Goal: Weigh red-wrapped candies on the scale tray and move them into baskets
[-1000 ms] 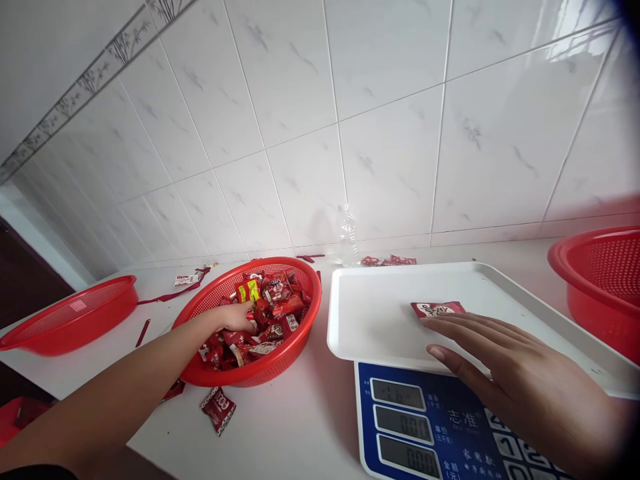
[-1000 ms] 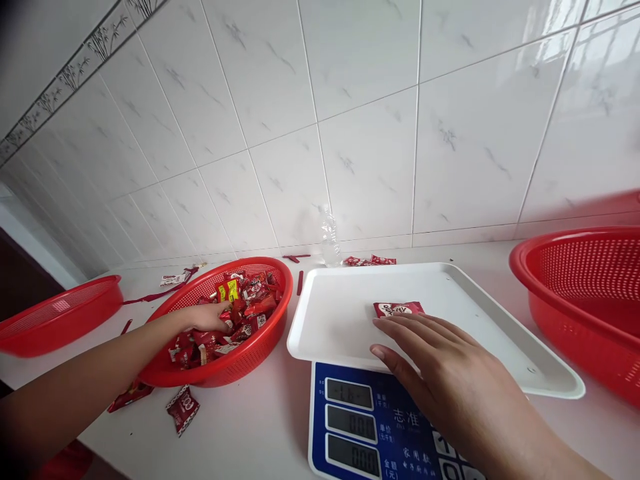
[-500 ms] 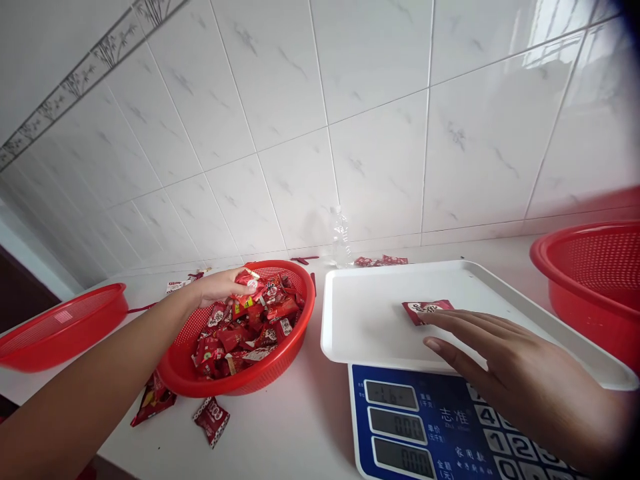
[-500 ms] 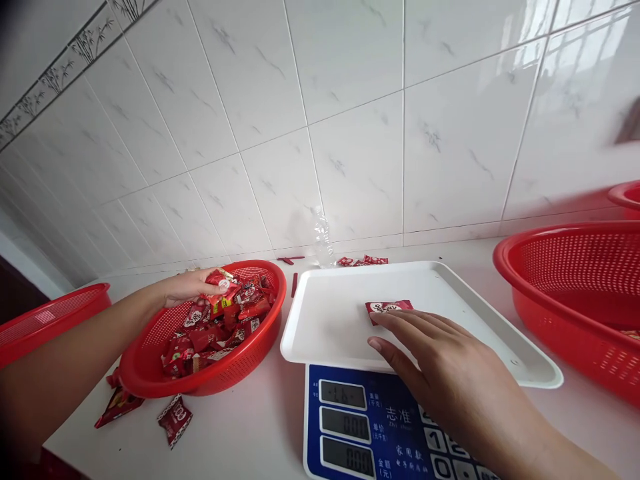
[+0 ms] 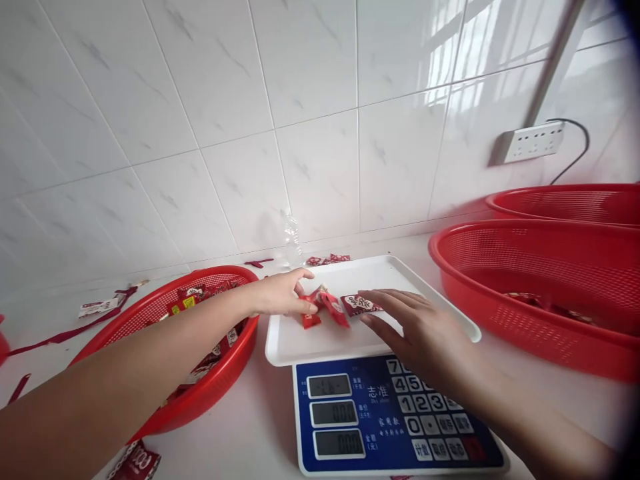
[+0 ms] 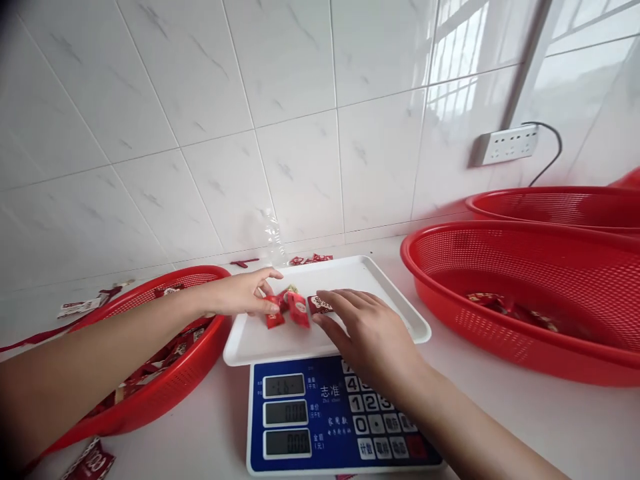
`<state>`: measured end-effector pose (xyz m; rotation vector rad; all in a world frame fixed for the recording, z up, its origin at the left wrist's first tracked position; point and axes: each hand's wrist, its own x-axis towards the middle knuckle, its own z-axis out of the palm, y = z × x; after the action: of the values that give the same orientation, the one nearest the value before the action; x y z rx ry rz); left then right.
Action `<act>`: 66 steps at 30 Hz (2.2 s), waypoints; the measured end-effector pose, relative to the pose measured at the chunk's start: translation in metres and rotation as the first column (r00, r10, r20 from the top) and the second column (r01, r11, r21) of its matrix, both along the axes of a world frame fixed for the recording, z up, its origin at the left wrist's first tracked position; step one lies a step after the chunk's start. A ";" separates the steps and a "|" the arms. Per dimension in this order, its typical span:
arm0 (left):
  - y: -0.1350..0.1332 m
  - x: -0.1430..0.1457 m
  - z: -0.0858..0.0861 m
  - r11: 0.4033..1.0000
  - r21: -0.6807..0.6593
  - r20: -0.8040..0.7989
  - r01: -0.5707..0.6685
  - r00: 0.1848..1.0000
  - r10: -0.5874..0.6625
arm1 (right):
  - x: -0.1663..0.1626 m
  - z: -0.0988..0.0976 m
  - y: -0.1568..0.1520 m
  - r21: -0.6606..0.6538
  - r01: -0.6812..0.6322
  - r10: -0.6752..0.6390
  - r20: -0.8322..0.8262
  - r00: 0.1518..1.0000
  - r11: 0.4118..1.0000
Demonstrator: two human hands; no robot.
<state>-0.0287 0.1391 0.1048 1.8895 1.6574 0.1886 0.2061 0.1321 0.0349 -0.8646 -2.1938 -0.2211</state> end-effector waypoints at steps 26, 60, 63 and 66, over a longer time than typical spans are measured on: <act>-0.031 -0.112 -0.005 0.926 0.220 -0.204 -0.308 0.913 0.352 | 0.001 -0.011 0.004 -0.090 -0.190 0.201 0.127 0.971 0.978; -0.038 -0.072 0.048 0.947 0.142 0.361 -0.287 0.906 0.220 | 0.008 -0.018 0.018 -0.021 0.055 -0.048 0.227 0.973 0.998; -0.029 -0.042 0.033 0.988 0.074 0.349 -0.134 0.932 0.100 | 0.009 -0.018 0.020 -0.042 0.075 -0.064 0.222 0.973 0.996; -0.020 -0.019 0.015 0.999 0.034 0.241 -0.028 0.970 0.019 | 0.009 -0.018 0.020 -0.059 0.070 -0.058 0.193 0.980 0.996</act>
<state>-0.0482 0.1195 0.1194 1.7946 1.5211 0.4441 0.2154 0.1525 0.0172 -0.9865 -2.3639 -0.2749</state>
